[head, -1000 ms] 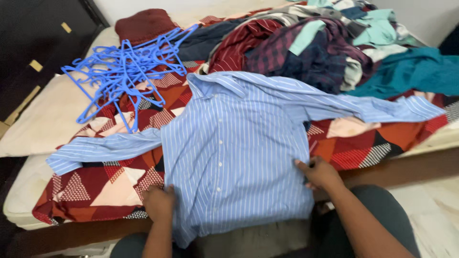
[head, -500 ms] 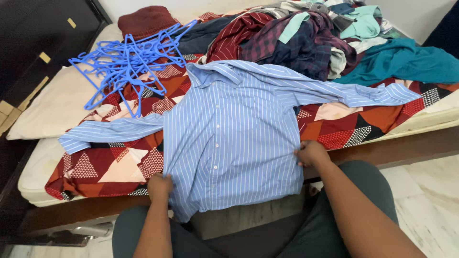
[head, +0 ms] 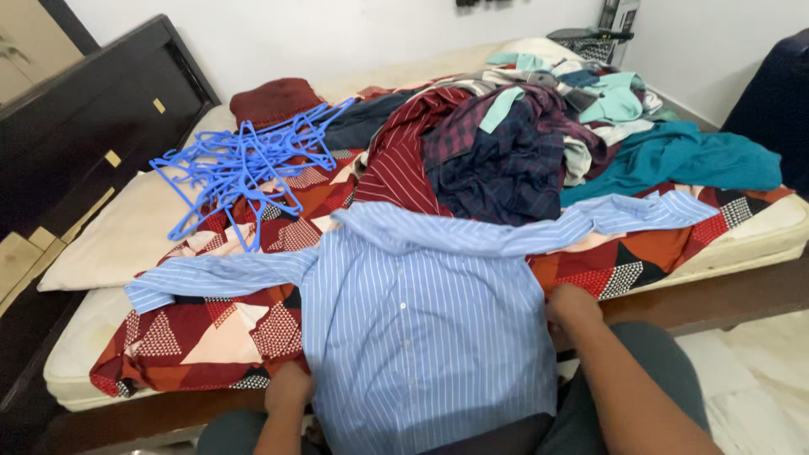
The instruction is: The person sits on the edge of a bed and buttons a light blue striped shirt. They then pick up a blue plastic hanger, place it inside the shirt, and continue buttoning the remaining buttons to secure the garment on the hanger.
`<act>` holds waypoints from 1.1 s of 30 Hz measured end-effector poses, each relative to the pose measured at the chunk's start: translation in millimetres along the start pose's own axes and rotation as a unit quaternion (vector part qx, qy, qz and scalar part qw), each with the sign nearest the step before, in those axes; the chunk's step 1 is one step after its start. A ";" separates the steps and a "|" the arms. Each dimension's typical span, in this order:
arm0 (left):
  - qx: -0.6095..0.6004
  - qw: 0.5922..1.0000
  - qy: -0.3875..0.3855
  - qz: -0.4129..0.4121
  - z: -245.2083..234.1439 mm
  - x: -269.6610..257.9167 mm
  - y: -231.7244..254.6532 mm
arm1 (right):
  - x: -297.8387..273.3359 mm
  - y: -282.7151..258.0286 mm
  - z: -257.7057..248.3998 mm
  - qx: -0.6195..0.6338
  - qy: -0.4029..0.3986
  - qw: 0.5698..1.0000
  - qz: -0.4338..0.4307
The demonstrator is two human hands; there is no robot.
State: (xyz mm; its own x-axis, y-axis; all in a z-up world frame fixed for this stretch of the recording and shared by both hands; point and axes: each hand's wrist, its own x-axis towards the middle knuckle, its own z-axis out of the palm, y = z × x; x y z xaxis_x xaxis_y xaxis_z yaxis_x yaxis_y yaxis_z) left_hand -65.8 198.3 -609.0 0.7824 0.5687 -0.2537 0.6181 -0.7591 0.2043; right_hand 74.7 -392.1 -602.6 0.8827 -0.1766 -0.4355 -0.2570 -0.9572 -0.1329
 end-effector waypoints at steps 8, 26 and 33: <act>-0.135 0.969 0.114 0.173 -29.3 -29.3 84.1 | -42.3 -74.0 -29.0 0.298 0.146 0.929 -0.166; -0.303 0.905 0.076 0.291 -41.5 -31.4 124.5 | -42.3 -69.4 -37.9 0.375 0.278 0.881 -0.077; -0.316 0.900 0.039 0.298 -30.2 -23.4 129.7 | -43.7 -77.0 -49.7 0.337 0.398 0.846 -0.116</act>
State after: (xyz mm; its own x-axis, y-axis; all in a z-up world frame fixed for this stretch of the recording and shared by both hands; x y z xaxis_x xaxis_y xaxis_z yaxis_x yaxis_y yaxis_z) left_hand -1.7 96.1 -548.0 0.9771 0.1587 0.1416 -0.0130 -0.6198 0.7847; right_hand 75.5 -322.1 -529.1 0.8565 -0.3574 0.3723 0.0292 -0.6867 -0.7264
